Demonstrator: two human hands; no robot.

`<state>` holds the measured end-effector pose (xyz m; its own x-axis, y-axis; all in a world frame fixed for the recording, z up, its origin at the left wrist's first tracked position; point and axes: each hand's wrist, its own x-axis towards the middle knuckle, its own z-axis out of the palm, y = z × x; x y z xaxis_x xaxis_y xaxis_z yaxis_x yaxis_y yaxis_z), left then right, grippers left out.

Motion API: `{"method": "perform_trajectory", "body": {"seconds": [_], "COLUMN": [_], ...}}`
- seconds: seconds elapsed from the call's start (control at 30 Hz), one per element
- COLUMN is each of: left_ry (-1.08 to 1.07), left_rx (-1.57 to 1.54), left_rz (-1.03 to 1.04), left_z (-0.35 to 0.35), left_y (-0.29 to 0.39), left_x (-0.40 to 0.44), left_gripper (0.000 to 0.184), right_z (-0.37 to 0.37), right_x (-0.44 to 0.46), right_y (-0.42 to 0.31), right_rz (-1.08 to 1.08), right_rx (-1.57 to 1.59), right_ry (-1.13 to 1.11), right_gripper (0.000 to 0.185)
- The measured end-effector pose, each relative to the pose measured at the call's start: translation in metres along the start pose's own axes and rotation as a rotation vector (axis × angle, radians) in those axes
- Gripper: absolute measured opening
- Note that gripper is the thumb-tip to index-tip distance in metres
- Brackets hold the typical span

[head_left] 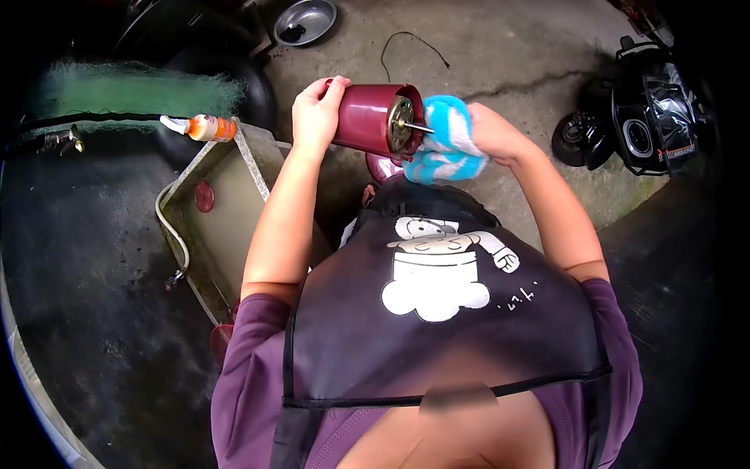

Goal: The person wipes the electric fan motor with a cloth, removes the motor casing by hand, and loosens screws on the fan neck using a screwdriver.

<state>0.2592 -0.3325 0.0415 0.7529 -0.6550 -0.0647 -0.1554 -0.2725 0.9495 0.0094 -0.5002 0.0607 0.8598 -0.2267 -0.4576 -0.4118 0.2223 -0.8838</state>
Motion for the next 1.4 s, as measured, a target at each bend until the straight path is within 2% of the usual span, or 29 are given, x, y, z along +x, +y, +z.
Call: {"method": "perform_trajectory", "body": {"seconds": [0.07,0.1,0.17,0.23,0.3,0.37,0.4,0.43,0.47,0.5,0.53,0.6,0.63,0.7,0.73,0.77,0.83,0.87,0.9,0.97,1.0,1.03,1.1,1.13,1.17,1.23,1.27,1.37,1.4], "left_ry": [0.004,0.005,-0.020,-0.027,-0.049,-0.057,-0.041,-0.022,-0.019,-0.015,-0.022,-0.052,-0.048,-0.106,-0.098,-0.100,-0.027,-0.009,-0.011,-0.057,-0.065,-0.073,-0.031,-0.026,-0.021,-0.020,-0.031,-0.027,-0.032], "left_rx": [-0.059,-0.120,-0.167,-0.180,-0.187,-0.200,-0.223,-0.245,-0.215,-0.230,-0.210,-0.143,-0.142,-0.075,-0.012,-0.010,-0.058,-0.075,-0.073,-0.134,-0.131,-0.130,-0.112,-0.151,-0.192,-0.194,-0.189,-0.200,-0.211], "left_rz": [-0.007,-0.003,-0.050,-0.057,-0.049,-0.038,-0.050,-0.060,-0.071,-0.065,-0.040,-0.013,-0.020,0.046,0.101,0.121,0.049,0.061,0.066,0.036,0.042,0.040,0.001,-0.017,-0.043,-0.046,-0.043,-0.039,-0.035], "left_z": [-0.007,-0.012,-0.020,-0.020,-0.014,-0.008,-0.005,-0.003,-0.003,-0.002,-0.002,-0.005,-0.005,-0.005,-0.008,-0.008,-0.010,-0.010,-0.011,-0.012,-0.011,-0.009,-0.005,-0.007,-0.009,-0.016,-0.018,-0.017,-0.014], "left_y": [-0.007,-0.009,-0.008,-0.008,-0.009,-0.004,-0.001,0.003,0.004,0.003,0.001,0.003,0.007,0.015,0.015,0.014,0.007,0.004,0.000,0.000,-0.001,0.001,0.005,0.003,0.005,0.001,-0.002,-0.005,-0.003], "left_x": [0.005,0.009,0.010,0.008,0.006,0.004,0.002,0.001,0.002,0.002,0.005,0.002,0.000,-0.005,-0.004,-0.003,-0.005,-0.003,-0.001,-0.003,-0.002,-0.001,0.000,0.003,0.004,0.009,0.010,0.007,0.005], "left_gripper": [0.027,0.027,0.027,0.027,0.029,0.030,0.029,0.027,0.027,0.027,0.026,0.027,0.027,0.027,0.028,0.028,0.028,0.027,0.027,0.030,0.033,0.033,0.033,0.032,0.033,0.034,0.035,0.035,0.036], "right_z": [-0.019,-0.029,-0.039,-0.030,-0.010,0.011,0.029,0.041,0.045,0.048,0.049,0.056,0.053,0.040,0.033,0.031,0.033,0.037,0.037,0.034,0.030,0.026,0.011,-0.005,-0.028,-0.043,-0.047,-0.027,-0.021], "right_x": [-0.024,-0.030,-0.040,-0.035,-0.021,0.017,0.032,0.043,0.046,0.047,0.043,0.031,0.034,0.051,0.058,0.058,0.054,0.045,0.044,0.039,0.035,0.032,0.027,0.021,0.030,0.024,0.008,0.039,0.053], "right_y": [0.014,0.021,0.029,0.033,0.029,0.054,0.063,0.070,0.074,0.077,0.067,0.044,0.042,0.040,0.031,0.026,0.013,-0.001,0.002,0.013,0.017,0.020,0.027,0.032,0.049,0.070,0.061,0.090,0.094], "right_rz": [-0.234,-0.235,-0.230,-0.210,-0.203,-0.378,-0.570,-0.766,-0.777,-0.781,-0.792,-0.288,-0.286,-0.317,-0.391,-0.405,-0.249,-0.251,-0.254,-0.523,-0.585,-0.580,-0.621,-0.544,-0.302,-0.431,-0.315,-0.415,-0.362], "right_rx": [0.227,0.233,0.332,0.372,0.189,-0.102,-0.050,-0.220,-0.436,-0.655,-0.656,-0.934,-0.933,-0.707,-0.820,-0.825,-0.913,-1.100,-1.099,-1.146,-1.156,-1.153,-1.070,-1.081,-1.214,-0.302,-0.243,-0.028,-0.072], "right_ry": [-0.066,-0.067,0.153,0.205,0.076,0.121,0.191,0.373,0.501,0.631,0.632,0.404,0.396,0.137,-0.006,0.009,0.043,0.042,0.047,0.096,0.113,0.118,0.323,0.293,0.177,0.147,0.060,0.114,0.085], "right_gripper": [0.035,0.035,0.050,0.050,0.051,0.051,0.050,0.040,0.034,0.029,0.029,0.022,0.022,0.019,0.018,0.018,0.017,0.015,0.015,0.014,0.012,0.012,0.014,0.020,0.024,0.030,0.040,0.043,0.044]}}
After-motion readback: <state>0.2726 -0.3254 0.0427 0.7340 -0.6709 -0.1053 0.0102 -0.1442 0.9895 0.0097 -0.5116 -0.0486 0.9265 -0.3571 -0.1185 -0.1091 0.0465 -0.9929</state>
